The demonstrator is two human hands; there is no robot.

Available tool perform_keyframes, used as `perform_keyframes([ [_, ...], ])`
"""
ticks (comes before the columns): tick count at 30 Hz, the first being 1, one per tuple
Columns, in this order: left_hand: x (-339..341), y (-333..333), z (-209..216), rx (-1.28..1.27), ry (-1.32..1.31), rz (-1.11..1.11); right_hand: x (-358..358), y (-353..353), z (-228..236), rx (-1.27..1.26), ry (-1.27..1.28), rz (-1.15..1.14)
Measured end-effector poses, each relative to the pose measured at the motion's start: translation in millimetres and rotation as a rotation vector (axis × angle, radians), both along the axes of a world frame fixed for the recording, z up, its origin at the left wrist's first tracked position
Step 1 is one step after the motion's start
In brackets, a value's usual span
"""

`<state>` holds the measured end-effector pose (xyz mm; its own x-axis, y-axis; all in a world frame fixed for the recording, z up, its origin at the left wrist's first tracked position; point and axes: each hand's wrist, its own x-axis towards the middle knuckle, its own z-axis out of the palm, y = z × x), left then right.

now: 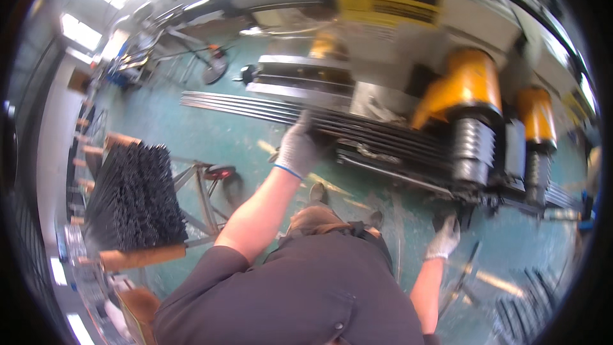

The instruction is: The person adjusts a metal rod bending machine using wrenches, then loads long metal rods into the machine and bends them. The person removes the bent rods and measures one with a tape measure.

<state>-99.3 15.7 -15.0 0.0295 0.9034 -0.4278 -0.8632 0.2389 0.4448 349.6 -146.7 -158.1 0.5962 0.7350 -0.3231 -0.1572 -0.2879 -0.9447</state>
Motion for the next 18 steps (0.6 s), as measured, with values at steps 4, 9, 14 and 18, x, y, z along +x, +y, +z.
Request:
perform_keyframes([
  [4, -92, -9, -15, 0.051, -0.014, 0.103, -27, -12, -22, -0.071, -0.006, -0.074],
  [9, -259, -2, 1, 0.02, 0.066, 0.37, -43, -56, -96, -0.219, 0.061, -0.13],
  [14, -420, 6, -16, -0.001, 0.311, 0.568, -126, -98, -147, -0.357, 0.064, -0.232],
  [18, -473, 5, -15, 0.039, 0.388, 0.531, -173, -118, -133, -0.506, 0.162, -0.109],
])
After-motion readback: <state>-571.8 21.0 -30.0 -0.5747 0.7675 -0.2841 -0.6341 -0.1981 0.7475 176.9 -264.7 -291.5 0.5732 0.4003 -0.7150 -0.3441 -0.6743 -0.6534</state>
